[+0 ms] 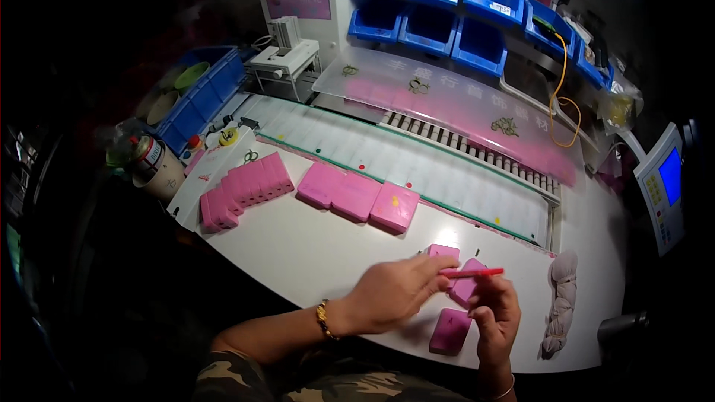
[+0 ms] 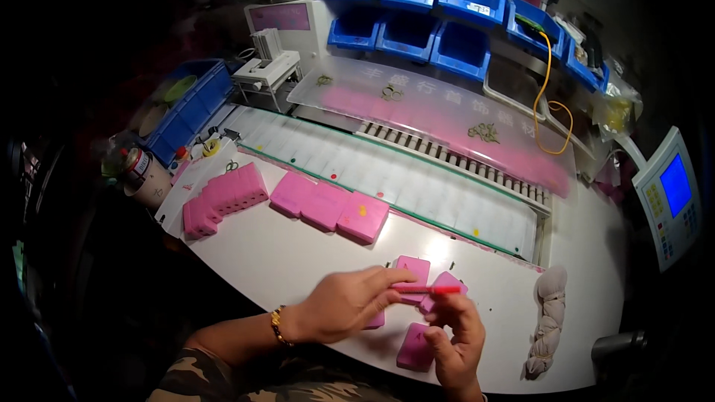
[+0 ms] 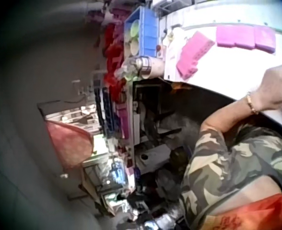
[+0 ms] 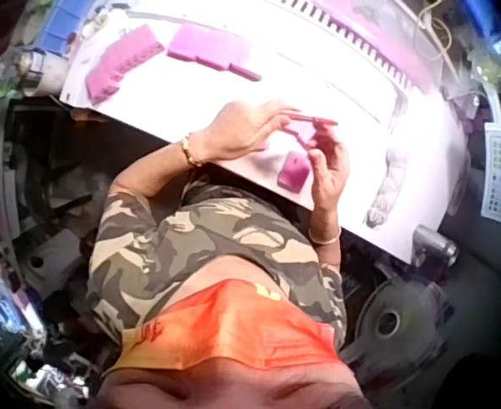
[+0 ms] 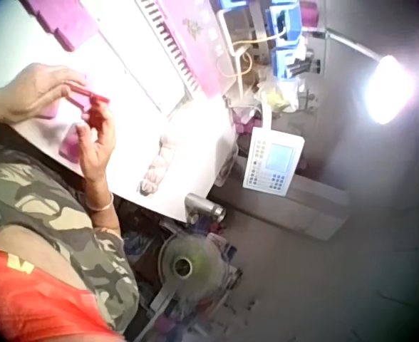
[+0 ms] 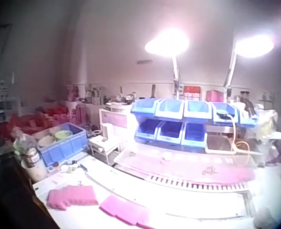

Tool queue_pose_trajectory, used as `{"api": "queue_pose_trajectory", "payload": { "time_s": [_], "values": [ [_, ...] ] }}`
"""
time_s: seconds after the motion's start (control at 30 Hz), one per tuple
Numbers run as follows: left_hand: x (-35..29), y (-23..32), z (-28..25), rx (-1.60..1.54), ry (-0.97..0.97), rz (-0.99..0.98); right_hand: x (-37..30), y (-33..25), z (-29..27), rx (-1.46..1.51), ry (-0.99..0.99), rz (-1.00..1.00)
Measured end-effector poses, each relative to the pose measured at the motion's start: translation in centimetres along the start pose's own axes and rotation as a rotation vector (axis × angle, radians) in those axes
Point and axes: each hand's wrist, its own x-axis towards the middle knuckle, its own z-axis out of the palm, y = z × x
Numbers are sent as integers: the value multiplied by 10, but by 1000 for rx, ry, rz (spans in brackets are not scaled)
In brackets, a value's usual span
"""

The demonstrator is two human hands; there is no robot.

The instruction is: The person removes metal items from pink rubber molds by hand and places them on a tray, then uses a red marker to write a character on the top of each mold.

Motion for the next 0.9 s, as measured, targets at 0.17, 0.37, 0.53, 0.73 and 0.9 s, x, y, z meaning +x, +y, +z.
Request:
{"api": "queue_pose_trajectory", "payload": {
  "time_s": [0.17,0.37,0.53,0.73,0.9],
  "values": [
    [-3,2,-7,25,-157,8,1,7,7,61,-105,43],
    [40,-40,-18,-40,-120,334,7,12,1,56,62,-135],
    [102,-155,-83,698,270,-178,2,4,-25,170,421,-59],
    [168,-225,-135,1161,376,-282,-41,40,-66,-594,392,27],
    [215,-240,-144,962,222,-397,-58,36,-46,-894,8,-445]
  ]
}}
